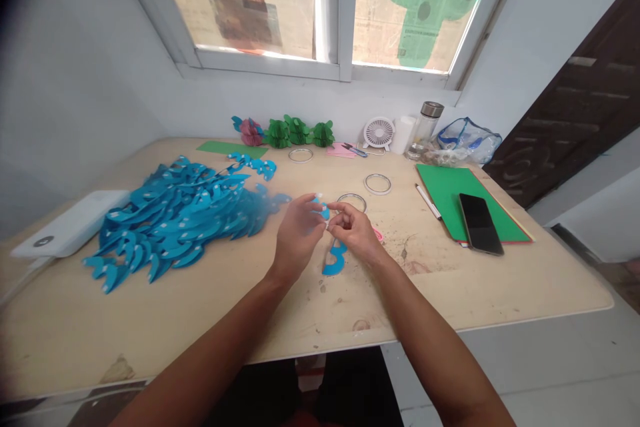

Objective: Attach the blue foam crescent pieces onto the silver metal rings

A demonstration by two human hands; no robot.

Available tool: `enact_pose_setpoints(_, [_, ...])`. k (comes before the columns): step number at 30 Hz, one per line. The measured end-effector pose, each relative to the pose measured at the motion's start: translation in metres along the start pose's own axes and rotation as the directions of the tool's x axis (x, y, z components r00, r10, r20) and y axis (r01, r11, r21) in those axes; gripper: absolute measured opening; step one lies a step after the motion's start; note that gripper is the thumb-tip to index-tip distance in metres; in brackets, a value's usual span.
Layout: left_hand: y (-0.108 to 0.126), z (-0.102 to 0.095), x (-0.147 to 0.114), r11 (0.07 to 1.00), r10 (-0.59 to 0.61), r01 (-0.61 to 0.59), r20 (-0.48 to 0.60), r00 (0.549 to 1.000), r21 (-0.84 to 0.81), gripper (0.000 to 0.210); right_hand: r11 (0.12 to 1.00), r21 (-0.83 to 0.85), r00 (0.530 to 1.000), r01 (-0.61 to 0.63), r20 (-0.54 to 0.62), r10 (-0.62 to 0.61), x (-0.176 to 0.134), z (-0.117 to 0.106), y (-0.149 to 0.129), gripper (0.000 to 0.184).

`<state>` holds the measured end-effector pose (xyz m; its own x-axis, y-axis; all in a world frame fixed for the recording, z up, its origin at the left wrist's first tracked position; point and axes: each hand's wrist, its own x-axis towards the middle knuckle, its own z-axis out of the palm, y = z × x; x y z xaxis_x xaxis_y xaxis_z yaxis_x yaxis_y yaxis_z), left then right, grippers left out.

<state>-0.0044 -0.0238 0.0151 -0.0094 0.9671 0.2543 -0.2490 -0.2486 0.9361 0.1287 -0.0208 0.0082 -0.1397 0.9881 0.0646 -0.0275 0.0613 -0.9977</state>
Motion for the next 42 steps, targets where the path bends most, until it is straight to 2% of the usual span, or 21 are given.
enact_pose_setpoints(5, [-0.008,-0.003,0.005,0.996,-0.045,0.041,-0.038,0.998,-0.084,0.053,1.0,-0.02,1.0,-0.01,0.002,0.01,0.0,0.0,-0.001,0.044])
enact_pose_setpoints(14, [-0.005,-0.003,0.006,0.947,-0.258,0.249,-0.023,0.966,-0.205,0.057,1.0,-0.026,0.994,-0.018,-0.113,0.015,-0.001,-0.001,-0.013,0.036])
enact_pose_setpoints(22, [-0.01,-0.004,0.008,0.915,-0.346,0.341,0.017,0.938,-0.217,0.04,0.998,-0.055,0.98,0.015,-0.2,-0.026,0.0,-0.001,-0.014,0.033])
enact_pose_setpoints(29, [-0.01,-0.004,0.006,0.911,-0.357,0.357,0.04,0.933,-0.209,0.028,0.999,-0.046,0.972,0.028,-0.232,-0.038,-0.001,0.0,-0.015,0.035])
enact_pose_setpoints(42, [-0.007,-0.003,0.004,0.799,-0.475,0.489,0.13,0.87,-0.351,0.031,0.996,-0.023,0.984,0.083,-0.154,-0.085,-0.001,-0.001,-0.01,0.036])
